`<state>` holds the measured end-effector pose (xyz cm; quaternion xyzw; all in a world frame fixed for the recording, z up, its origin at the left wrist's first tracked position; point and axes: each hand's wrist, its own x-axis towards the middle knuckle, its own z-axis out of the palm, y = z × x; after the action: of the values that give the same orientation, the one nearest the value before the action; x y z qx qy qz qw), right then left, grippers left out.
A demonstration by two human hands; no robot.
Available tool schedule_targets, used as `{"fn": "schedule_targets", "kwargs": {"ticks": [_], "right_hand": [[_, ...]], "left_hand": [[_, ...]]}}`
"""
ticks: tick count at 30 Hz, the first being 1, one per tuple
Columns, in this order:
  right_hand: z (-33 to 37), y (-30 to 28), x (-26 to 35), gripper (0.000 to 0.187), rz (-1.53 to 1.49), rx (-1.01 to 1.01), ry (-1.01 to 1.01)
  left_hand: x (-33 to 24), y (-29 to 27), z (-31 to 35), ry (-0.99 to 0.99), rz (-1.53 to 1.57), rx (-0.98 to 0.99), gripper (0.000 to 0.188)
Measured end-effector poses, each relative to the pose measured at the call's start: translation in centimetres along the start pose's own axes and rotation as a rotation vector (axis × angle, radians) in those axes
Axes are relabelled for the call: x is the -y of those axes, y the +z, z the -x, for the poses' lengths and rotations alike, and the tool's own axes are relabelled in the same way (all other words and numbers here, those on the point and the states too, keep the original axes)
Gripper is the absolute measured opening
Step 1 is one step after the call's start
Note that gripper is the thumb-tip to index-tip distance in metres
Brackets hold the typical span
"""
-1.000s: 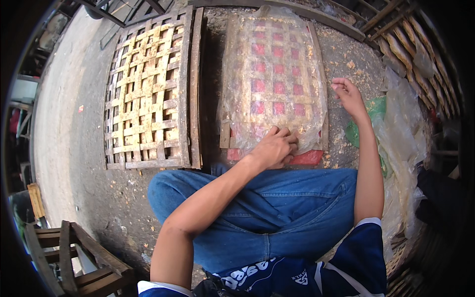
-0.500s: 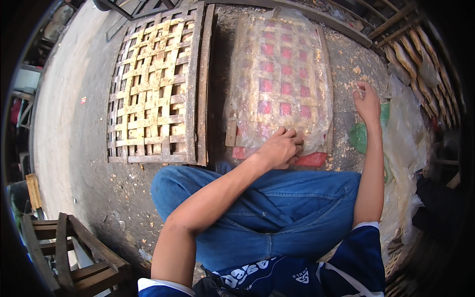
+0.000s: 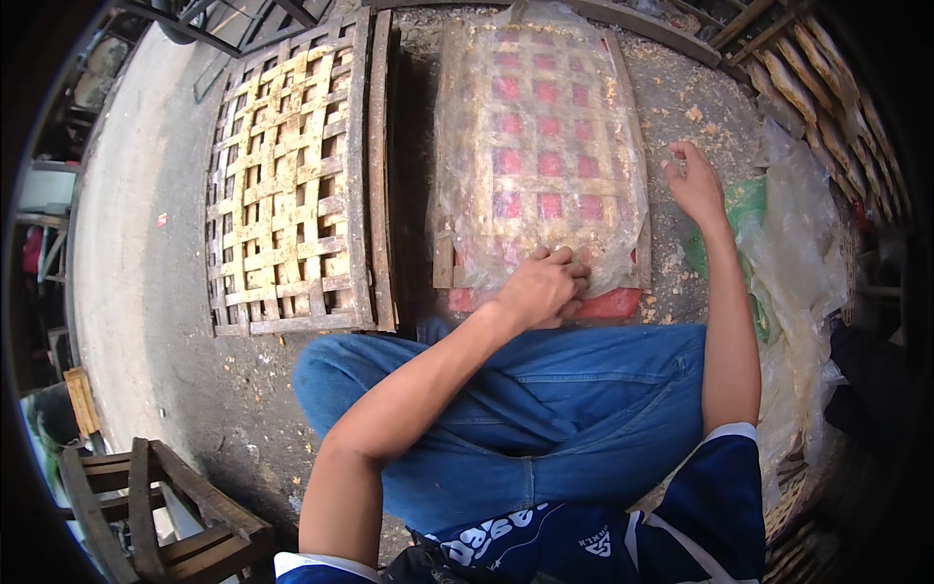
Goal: The person sits on the ground and assembles a tray by placing a wooden lattice frame over a red base, covering it with a clear plastic sheet, and then placing a second wooden lattice frame on top. The person presses down on the assembled unit to secure it.
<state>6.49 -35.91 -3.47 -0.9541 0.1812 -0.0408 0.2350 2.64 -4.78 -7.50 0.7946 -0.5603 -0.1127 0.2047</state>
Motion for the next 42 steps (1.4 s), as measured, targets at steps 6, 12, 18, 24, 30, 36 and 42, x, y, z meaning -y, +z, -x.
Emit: {"fn": "schedule_targets", "kwargs": {"ticks": [6, 12, 18, 24, 30, 36, 42], "right_hand": [[1.7, -0.2, 2.9, 0.025, -0.347, 0.521, 0.042], [3.0, 2.4, 6.9, 0.034, -0.463, 1.099, 0.272], [-1.2, -0.9, -5.0, 0.03, -0.065, -0.202, 0.141], [1.9, 0.6, 4.7, 0.032, -0.582, 0.692, 0.128], [-0.1, 2.8, 1.7, 0.041, -0.949, 0.294, 0.451], [-1.5, -1.1, -3.6, 0.042, -0.827, -0.347, 0.452], [0.7, 2.0, 4.5, 0.041, -0.838, 0.542, 0.237]], "left_hand": [[0.2, -0.1, 0.1, -0.009, 0.008, 0.004, 0.022], [0.3, -0.5, 0.5, 0.005, 0.032, -0.019, 0.021], [-0.1, -0.4, -0.4, 0.016, 0.018, -0.006, 0.021], [0.3, -0.3, 0.3, 0.002, 0.015, -0.031, 0.021], [0.1, -0.1, 0.2, 0.008, 0.013, -0.033, 0.021], [0.1, -0.4, 0.0, 0.001, 0.0, -0.009, 0.02], [0.1, -0.6, 0.3, -0.007, 0.032, -0.01, 0.02]]}}
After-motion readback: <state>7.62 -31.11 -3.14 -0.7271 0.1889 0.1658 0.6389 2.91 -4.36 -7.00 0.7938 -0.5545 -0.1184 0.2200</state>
